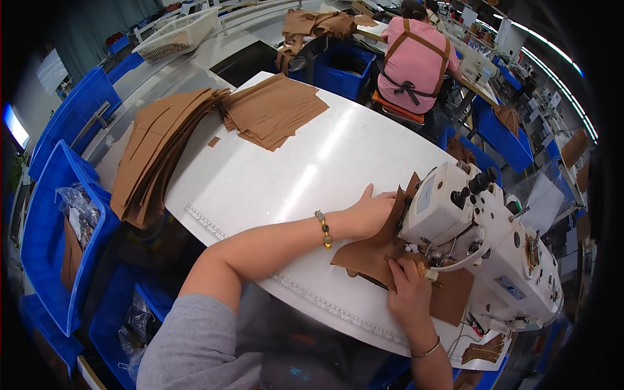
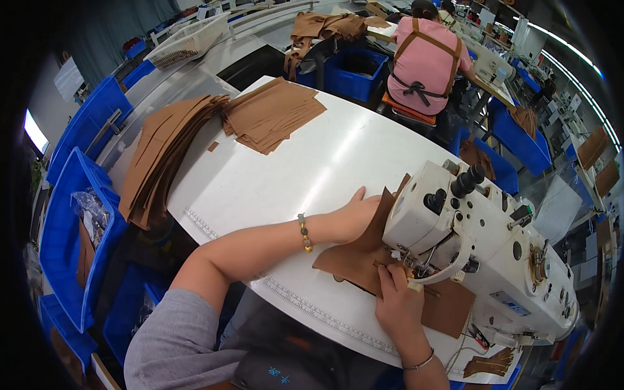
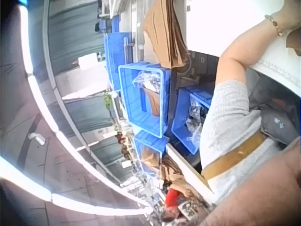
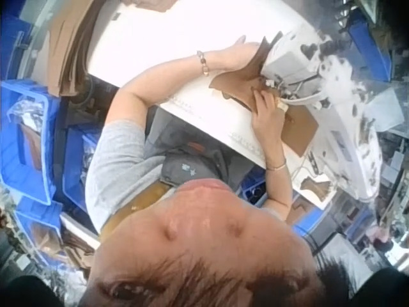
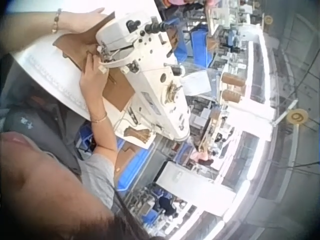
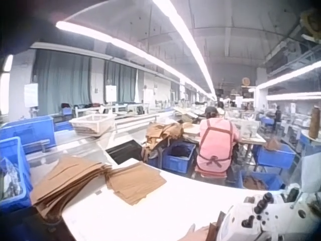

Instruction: Sewing a zipper and leather panels together using an industrial sewing machine.

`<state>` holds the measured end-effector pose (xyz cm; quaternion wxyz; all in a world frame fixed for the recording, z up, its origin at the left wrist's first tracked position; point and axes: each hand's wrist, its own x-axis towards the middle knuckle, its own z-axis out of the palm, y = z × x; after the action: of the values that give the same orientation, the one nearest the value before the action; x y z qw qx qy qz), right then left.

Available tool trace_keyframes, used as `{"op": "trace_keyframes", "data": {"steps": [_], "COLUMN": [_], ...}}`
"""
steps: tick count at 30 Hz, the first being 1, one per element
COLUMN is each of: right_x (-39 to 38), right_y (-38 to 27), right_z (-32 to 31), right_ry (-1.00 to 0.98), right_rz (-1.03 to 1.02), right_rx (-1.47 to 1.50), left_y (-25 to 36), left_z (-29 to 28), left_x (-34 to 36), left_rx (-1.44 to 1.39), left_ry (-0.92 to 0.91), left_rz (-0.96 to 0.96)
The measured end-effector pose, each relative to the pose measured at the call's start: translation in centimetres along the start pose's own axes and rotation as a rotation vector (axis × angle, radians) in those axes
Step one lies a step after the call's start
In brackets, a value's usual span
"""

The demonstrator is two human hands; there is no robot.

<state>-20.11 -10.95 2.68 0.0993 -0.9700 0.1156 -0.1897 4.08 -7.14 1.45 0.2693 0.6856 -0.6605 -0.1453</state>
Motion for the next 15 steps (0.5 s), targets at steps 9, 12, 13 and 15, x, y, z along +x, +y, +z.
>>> {"op": "trace_keyframes", "data": {"steps": [9, 12, 13, 15], "right_x": [0.5, 0.6, 0.7, 0.7], "right_y": [0.4, 0.4, 0.4, 0.5], "right_z": [0.1, -0.2, -0.2, -0.3], "right_ry": [-0.062, -0.065, -0.053, -0.030], "right_rz": [0.063, 0.058, 0.038, 0.008], "right_rx": [0.055, 0.068, 0.057, 0.066], "left_y": [1.3, 0.4, 0.1, -0.6], "left_z": [-2.6, -2.5, -2.4, -1.8], "left_x": [-0.1, 0.2, 0.4, 0.6], "left_rx": [-0.168, -0.393, -0.562, -0.687], "left_ry": [-0.172, -0.216, -0.311, -0.262], "left_rz": [-0.143, -0.172, -0.246, -0.182]}}
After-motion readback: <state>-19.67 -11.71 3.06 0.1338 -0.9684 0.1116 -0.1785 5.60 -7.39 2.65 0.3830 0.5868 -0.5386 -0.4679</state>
